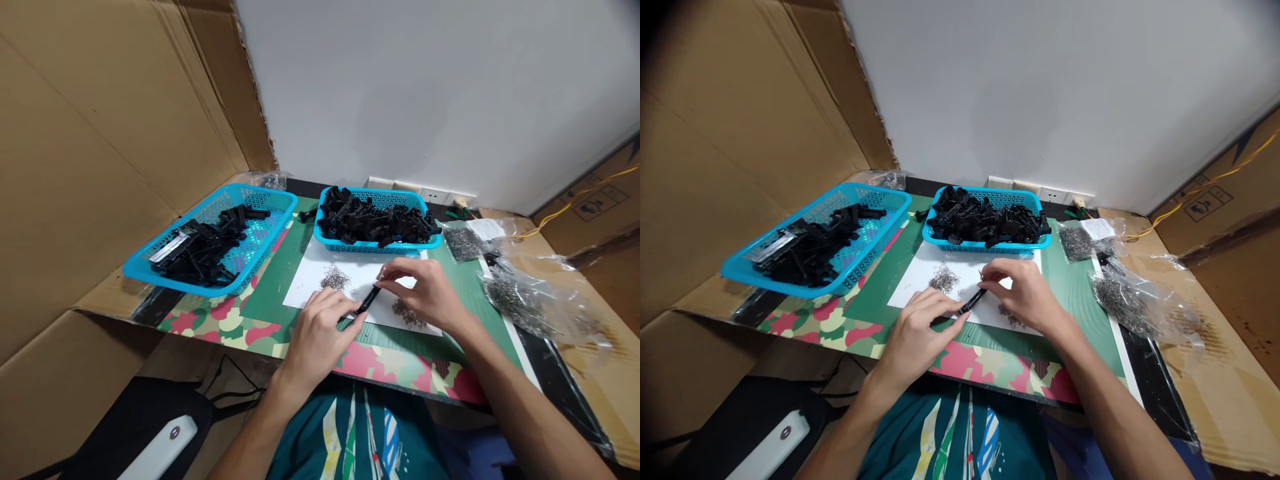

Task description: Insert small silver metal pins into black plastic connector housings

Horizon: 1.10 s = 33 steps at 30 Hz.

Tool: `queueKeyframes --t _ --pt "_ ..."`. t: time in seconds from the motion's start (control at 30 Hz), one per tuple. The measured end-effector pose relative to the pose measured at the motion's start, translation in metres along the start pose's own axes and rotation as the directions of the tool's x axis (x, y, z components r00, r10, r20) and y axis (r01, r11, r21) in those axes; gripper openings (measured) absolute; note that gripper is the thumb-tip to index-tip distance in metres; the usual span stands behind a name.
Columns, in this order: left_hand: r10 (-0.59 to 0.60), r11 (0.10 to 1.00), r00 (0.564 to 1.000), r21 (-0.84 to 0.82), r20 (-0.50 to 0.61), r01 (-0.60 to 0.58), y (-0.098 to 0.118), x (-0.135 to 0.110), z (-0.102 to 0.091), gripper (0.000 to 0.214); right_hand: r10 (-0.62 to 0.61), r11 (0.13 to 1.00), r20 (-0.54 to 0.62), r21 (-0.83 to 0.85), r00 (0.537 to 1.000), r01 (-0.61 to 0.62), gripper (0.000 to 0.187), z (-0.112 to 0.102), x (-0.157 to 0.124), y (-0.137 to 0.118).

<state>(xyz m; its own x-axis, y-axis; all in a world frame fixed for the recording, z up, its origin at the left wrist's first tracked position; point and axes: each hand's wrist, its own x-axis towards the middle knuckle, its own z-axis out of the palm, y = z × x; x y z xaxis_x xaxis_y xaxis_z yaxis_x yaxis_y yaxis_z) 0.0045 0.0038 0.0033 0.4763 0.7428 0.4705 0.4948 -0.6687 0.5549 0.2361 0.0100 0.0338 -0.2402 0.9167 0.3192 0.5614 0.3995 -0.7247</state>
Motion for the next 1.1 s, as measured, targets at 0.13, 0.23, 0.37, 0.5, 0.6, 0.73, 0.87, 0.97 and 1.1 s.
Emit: queueKeyframes --t 0.13,0.23,0.37,0.5,0.6,0.73,0.87,0.97,1.1 --pt "0.004 1.000 1.000 0.017 0.005 -0.004 0.001 0.000 0.000 0.005 0.147 0.908 0.095 0.382 0.985 -0.173 0.027 0.016 0.003 -0.008" --pt "0.010 1.000 1.000 0.022 0.014 -0.010 0.002 0.001 -0.001 0.006 0.206 0.877 0.111 0.419 0.972 -0.233 0.032 0.024 0.004 -0.008" --pt "0.017 1.000 1.000 0.025 0.012 -0.017 0.002 0.001 -0.001 0.006 0.207 0.885 0.119 0.401 0.971 -0.238 0.027 0.026 0.003 -0.006" --pt "0.009 1.000 1.000 0.021 0.003 -0.009 0.002 0.000 0.000 0.004 0.151 0.923 0.119 0.338 0.981 -0.184 0.019 0.024 0.000 -0.009" --pt "0.008 1.000 1.000 0.004 0.006 -0.008 0.002 -0.001 0.001 0.004 0.118 0.952 0.114 0.269 0.986 -0.145 0.013 0.022 0.000 -0.013" --pt "0.004 1.000 1.000 -0.009 0.011 -0.004 0.002 -0.002 0.001 0.006 0.069 0.979 0.112 0.183 0.991 -0.089 0.011 0.020 0.000 -0.017" --pt "0.006 1.000 1.000 -0.014 0.003 -0.006 0.001 -0.001 0.001 0.009 0.035 0.991 0.119 0.120 0.992 -0.050 0.013 0.020 0.000 -0.020" --pt "0.013 0.999 1.000 -0.033 -0.010 -0.014 0.000 0.000 0.003 0.009 0.033 0.997 0.123 0.070 0.992 -0.042 0.013 0.018 0.000 -0.021" --pt "0.047 0.998 0.998 -0.030 -0.031 -0.048 -0.003 0.002 0.004 0.007 0.009 0.999 0.129 0.050 0.992 -0.016 0.014 0.018 0.000 -0.021"
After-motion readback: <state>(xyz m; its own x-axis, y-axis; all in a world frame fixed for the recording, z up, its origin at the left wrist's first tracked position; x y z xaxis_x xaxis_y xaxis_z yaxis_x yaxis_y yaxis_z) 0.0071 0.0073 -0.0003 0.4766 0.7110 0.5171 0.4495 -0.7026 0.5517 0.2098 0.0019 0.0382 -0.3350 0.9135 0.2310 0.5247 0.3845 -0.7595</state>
